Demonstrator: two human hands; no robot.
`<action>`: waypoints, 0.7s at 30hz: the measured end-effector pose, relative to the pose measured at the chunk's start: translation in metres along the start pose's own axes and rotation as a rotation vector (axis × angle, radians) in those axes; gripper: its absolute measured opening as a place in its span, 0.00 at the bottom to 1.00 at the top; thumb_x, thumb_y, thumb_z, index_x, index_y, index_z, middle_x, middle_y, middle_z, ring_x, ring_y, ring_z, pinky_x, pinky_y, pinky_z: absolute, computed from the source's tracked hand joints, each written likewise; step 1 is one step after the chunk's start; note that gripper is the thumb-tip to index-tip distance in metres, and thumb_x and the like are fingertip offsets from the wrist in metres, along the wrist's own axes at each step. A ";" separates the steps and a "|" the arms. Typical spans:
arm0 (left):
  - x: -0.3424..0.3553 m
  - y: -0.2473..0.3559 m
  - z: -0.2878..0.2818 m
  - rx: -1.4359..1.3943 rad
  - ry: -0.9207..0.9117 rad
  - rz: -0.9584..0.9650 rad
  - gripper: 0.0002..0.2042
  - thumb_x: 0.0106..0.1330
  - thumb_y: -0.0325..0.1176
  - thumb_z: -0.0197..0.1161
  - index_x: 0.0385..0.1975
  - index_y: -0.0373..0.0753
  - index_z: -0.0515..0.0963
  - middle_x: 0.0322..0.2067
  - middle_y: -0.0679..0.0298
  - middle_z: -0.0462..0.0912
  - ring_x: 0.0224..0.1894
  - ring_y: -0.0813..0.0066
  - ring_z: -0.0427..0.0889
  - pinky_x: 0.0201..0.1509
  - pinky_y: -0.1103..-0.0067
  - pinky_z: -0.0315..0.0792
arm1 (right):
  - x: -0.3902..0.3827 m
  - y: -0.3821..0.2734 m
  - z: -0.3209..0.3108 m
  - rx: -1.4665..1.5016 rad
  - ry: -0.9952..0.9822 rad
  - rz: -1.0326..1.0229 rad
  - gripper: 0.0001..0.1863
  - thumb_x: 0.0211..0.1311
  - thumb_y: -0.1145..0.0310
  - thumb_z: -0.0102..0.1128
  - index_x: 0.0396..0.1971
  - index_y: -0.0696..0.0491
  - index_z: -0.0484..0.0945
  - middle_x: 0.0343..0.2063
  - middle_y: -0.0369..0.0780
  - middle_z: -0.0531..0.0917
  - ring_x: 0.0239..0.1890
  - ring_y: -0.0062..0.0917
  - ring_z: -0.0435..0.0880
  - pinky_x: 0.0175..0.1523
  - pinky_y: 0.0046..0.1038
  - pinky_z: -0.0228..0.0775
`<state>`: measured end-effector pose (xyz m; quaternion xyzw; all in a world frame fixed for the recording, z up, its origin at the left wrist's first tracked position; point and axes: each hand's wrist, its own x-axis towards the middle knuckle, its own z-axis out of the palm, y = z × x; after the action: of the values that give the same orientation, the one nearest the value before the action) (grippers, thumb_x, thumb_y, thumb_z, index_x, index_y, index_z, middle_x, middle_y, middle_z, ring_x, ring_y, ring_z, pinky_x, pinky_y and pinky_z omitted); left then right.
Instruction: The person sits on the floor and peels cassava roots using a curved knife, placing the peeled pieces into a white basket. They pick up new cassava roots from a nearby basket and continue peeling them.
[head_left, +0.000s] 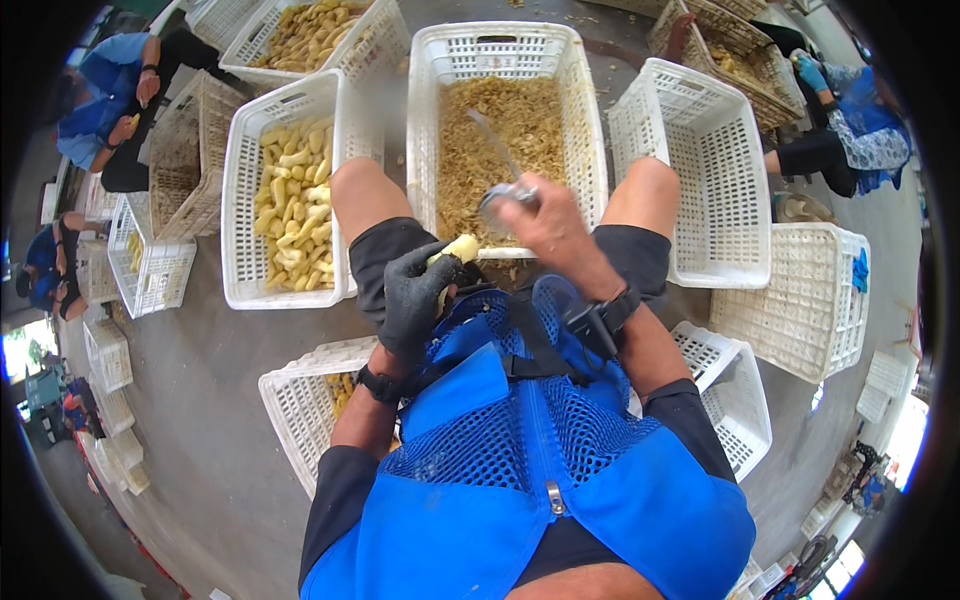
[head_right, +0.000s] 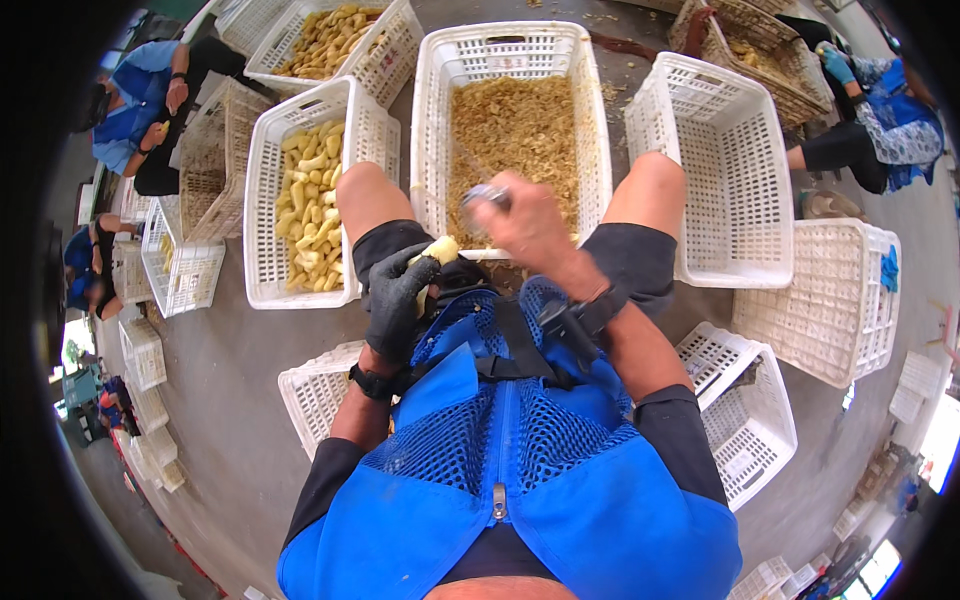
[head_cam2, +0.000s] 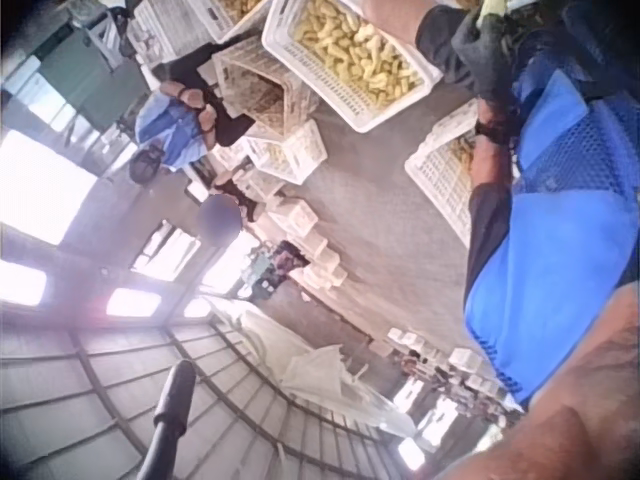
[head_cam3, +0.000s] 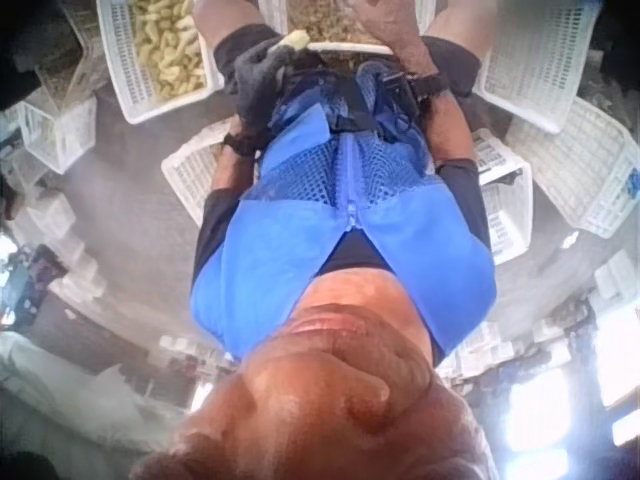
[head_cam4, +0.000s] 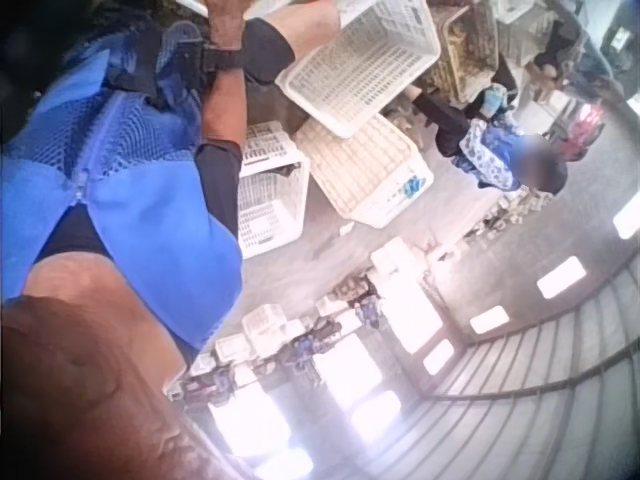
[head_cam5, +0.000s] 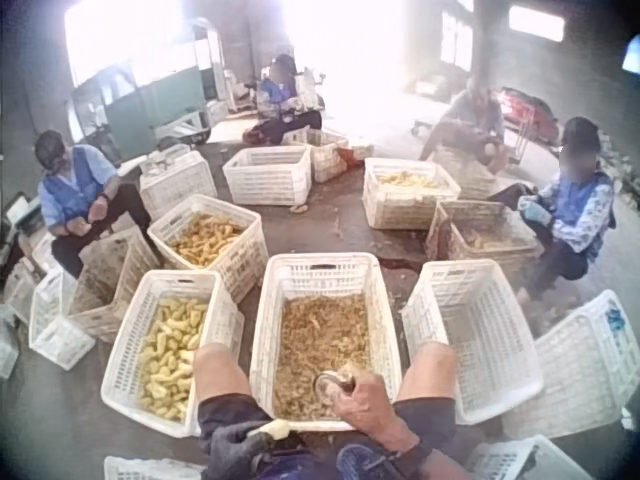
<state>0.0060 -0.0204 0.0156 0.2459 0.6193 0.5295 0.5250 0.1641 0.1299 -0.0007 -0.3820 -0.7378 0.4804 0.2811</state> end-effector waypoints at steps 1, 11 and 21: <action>0.003 0.000 -0.002 -0.006 -0.005 0.008 0.13 0.63 0.29 0.60 0.43 0.29 0.81 0.20 0.68 0.78 0.20 0.87 0.72 0.21 0.87 0.62 | 0.009 0.015 -0.008 -0.138 0.116 -0.021 0.14 0.57 0.63 0.66 0.27 0.58 0.76 0.16 0.43 0.77 0.19 0.25 0.73 0.26 0.31 0.67; 0.005 0.003 -0.001 -0.064 -0.021 -0.086 0.09 0.63 0.30 0.59 0.35 0.32 0.82 0.17 0.72 0.74 0.16 0.88 0.68 0.18 0.87 0.59 | -0.006 -0.021 0.011 0.146 -0.193 0.086 0.15 0.56 0.61 0.67 0.27 0.59 0.77 0.17 0.45 0.75 0.20 0.28 0.72 0.29 0.33 0.66; -0.008 -0.006 -0.040 -0.168 0.203 -0.065 0.12 0.63 0.30 0.61 0.42 0.31 0.81 0.18 0.67 0.77 0.15 0.85 0.70 0.17 0.87 0.62 | 0.019 0.028 -0.039 0.198 0.285 0.304 0.08 0.60 0.69 0.61 0.27 0.58 0.80 0.17 0.31 0.77 0.18 0.13 0.71 0.23 0.21 0.62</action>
<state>-0.0263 -0.0446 0.0090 0.1260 0.6306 0.5842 0.4952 0.1928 0.1718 -0.0108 -0.5233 -0.5739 0.5285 0.3428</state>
